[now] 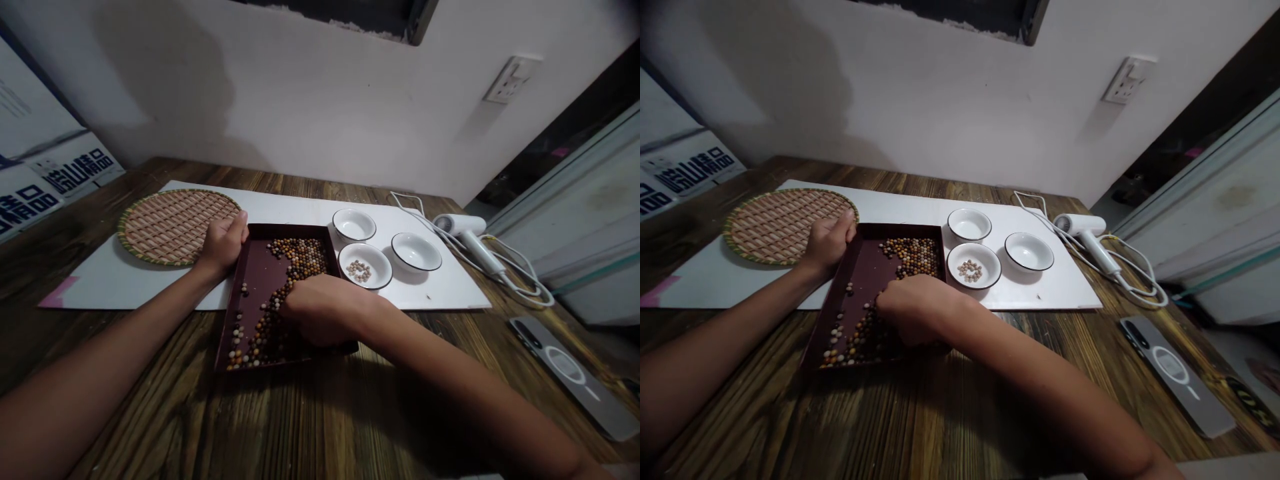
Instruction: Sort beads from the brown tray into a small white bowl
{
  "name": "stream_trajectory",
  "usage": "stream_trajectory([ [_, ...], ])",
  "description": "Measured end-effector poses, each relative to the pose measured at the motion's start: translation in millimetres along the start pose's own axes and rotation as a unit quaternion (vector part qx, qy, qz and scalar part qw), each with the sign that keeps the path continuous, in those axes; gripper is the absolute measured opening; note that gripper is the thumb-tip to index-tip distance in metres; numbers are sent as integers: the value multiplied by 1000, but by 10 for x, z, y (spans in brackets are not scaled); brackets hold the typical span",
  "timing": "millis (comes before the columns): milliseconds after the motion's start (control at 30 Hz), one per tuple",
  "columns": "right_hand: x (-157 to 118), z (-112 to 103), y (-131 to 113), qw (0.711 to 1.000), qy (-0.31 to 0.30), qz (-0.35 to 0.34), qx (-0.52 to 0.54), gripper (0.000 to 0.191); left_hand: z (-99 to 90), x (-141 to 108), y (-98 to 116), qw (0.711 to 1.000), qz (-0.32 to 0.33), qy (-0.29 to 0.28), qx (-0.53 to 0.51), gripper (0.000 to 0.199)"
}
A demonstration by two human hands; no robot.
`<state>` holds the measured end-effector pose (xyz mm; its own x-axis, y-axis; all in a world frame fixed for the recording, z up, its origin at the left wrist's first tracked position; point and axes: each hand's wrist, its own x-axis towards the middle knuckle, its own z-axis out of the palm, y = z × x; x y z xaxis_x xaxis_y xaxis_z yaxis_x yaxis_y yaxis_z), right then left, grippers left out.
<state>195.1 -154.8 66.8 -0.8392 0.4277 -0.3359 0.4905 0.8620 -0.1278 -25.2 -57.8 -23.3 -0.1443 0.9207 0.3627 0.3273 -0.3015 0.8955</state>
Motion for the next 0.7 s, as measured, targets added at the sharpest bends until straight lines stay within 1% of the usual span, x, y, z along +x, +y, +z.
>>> stream_trajectory([
  [133, -39, -25, 113, 998, 30, -28, 56, 16, -2, 12, -22, 1000, 6, 1, -1, 54],
  [267, -67, -50, 116, 991, 54, -76, 95, 13, -4, 15, -36, 1000, 4, 2, 5, 53],
  [367, -45, -47, 52, 990, 44, -90, 98, 14, -2, 13, -38, 1000, 2, 3, 5, 53],
  [533, -11, -57, -20, 994, 12, -73, 77, 18, -2, 9, -29, 1000, 8, 0, 2, 54],
  [700, 12, -33, -39, 996, 12, -71, 60, 18, -10, -3, -7, 1000, 9, -12, -13, 52],
])
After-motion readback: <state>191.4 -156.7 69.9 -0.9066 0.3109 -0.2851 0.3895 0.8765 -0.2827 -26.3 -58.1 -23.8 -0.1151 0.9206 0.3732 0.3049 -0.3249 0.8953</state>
